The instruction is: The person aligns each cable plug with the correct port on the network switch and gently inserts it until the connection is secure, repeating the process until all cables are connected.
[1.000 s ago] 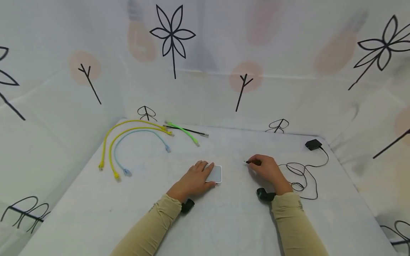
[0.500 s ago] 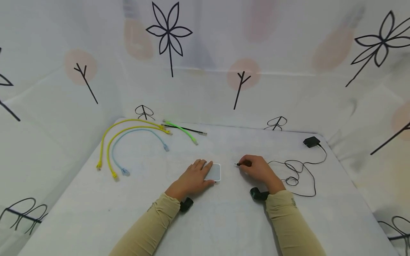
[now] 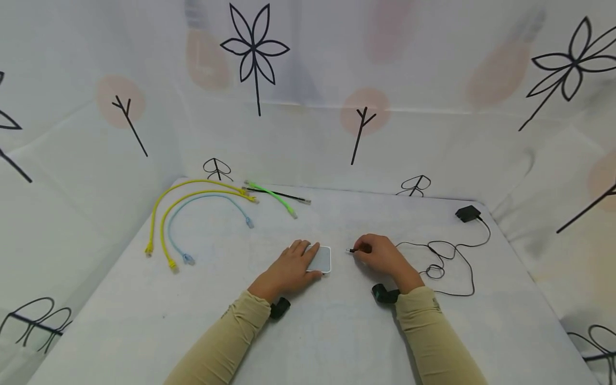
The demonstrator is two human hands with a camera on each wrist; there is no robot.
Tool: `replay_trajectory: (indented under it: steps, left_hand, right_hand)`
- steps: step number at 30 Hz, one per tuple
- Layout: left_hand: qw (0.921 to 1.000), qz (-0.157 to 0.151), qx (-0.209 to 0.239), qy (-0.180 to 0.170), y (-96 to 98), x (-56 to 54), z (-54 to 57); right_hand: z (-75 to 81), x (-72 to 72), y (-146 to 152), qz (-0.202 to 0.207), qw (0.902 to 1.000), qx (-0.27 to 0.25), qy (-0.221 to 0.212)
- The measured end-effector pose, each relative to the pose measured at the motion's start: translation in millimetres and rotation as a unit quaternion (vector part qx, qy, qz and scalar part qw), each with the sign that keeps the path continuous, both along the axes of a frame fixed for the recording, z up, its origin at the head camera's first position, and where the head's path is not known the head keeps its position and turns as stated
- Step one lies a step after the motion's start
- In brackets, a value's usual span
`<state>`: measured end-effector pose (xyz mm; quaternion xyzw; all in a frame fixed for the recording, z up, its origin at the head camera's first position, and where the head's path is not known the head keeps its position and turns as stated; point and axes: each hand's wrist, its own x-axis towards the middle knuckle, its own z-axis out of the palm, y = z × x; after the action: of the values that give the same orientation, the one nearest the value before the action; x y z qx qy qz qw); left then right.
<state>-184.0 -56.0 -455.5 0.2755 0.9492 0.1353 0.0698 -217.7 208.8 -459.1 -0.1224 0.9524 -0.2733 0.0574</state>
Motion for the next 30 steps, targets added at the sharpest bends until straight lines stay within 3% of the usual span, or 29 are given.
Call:
replay_trajectory:
  steps: [6,30]
  left_hand:
    - [1.0,-0.001,0.002,0.006,0.1,-0.3,-1.4]
    - [0.9999,-0.004,0.008,-0.005,0.3,1.0,1.2]
  right_hand:
    - [1.4,0.6,-6,0.027,0.9996,0.001,-0.003]
    - [0.3,4.2,-21,0.064,0.9979,0.0,-0.007]
